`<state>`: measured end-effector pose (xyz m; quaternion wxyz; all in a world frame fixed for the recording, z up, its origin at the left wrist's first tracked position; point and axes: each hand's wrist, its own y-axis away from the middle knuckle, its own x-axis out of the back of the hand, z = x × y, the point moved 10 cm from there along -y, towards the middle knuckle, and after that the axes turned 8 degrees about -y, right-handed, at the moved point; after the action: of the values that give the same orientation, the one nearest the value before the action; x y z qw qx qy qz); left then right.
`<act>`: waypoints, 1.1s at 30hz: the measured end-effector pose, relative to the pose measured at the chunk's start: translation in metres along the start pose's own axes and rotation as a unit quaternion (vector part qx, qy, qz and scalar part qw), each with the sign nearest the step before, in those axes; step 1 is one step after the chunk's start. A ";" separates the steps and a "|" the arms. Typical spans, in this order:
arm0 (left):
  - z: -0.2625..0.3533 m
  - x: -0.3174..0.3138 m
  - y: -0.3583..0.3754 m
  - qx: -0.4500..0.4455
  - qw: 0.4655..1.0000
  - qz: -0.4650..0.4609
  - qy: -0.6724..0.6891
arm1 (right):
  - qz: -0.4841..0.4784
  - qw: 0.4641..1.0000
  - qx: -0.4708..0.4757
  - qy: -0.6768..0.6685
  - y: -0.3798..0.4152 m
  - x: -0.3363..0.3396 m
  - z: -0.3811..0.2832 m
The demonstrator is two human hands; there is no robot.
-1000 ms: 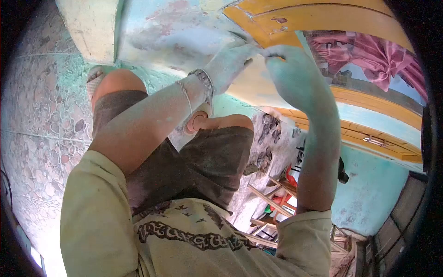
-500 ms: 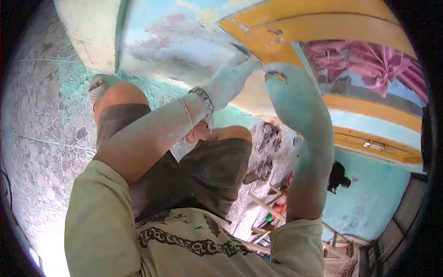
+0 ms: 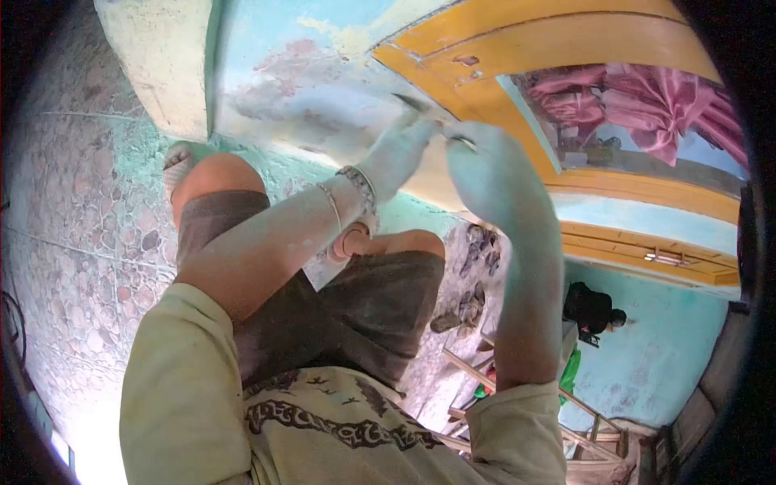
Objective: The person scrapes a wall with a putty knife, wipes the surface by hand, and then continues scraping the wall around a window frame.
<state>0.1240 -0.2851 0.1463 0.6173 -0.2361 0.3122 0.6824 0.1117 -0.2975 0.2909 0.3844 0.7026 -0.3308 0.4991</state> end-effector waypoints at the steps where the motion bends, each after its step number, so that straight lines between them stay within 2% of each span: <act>1: 0.008 -0.004 0.002 -0.013 1.000 -0.012 -0.003 | 0.011 1.000 -0.005 0.005 0.004 0.007 -0.002; 3: 0.016 0.003 -0.001 -0.083 0.989 -0.007 -0.123 | 0.002 0.999 -0.043 0.026 0.004 0.004 0.004; 5: 0.016 -0.005 0.001 -0.086 0.989 -0.005 -0.119 | -0.027 0.993 -0.101 0.056 -0.005 -0.004 0.009; 7: 0.004 -0.009 0.003 -0.024 1.000 0.015 0.010 | -0.011 0.999 -0.039 -0.007 0.005 0.007 0.007; 9: 0.018 -0.009 -0.007 -0.172 0.979 0.011 -0.107 | -0.003 1.000 -0.003 -0.029 -0.001 0.010 0.007; 11: 0.002 -0.005 -0.009 -0.177 0.971 0.023 -0.162 | 0.004 1.000 -0.017 -0.011 -0.001 0.011 0.015; 13: 0.011 -0.007 0.000 -0.066 0.984 0.040 -0.163 | -0.008 1.000 -0.027 0.013 -0.002 0.008 0.011; 16: 0.022 -0.018 0.001 -0.173 0.956 0.015 -0.238 | 0.000 1.000 -0.018 -0.003 0.006 0.018 0.012; 19: 0.018 -0.014 -0.004 -0.179 0.957 0.022 -0.227 | -0.020 0.999 -0.029 0.010 -0.002 0.008 0.010; 20: 0.018 -0.013 -0.003 -0.201 0.952 0.020 -0.231 | -0.023 0.998 -0.048 0.025 0.000 0.009 0.014; 22: 0.024 -0.016 -0.002 -0.255 0.938 0.010 -0.237 | -0.005 1.000 -0.014 0.002 0.006 0.017 0.008; 23: 0.014 -0.018 -0.005 -0.222 0.955 -0.005 -0.199 | 0.002 1.000 0.006 -0.008 0.007 0.018 0.003; 26: 0.008 -0.007 -0.008 -0.110 0.988 -0.002 -0.105 | 0.023 0.998 -0.059 -0.017 0.006 0.015 0.011; 28: -0.011 0.003 -0.010 -0.002 0.998 0.025 -0.062 | -0.031 0.996 -0.084 0.009 0.001 -0.006 0.015; 29: -0.018 0.003 -0.012 0.008 0.998 0.026 -0.055 | -0.049 0.994 -0.092 0.021 -0.004 -0.011 0.017; 32: -0.031 0.012 -0.007 0.026 0.999 0.043 0.003 | -0.014 1.000 -0.018 -0.013 0.006 -0.028 0.032; 33: -0.029 0.012 0.002 0.044 0.998 0.043 -0.007 | 0.016 0.997 -0.028 -0.076 0.015 -0.040 0.041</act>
<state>0.1185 -0.2976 0.1174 0.5996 -0.1900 0.3476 0.6954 0.1060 -0.3378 0.2477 0.3694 0.7222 -0.3839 0.4411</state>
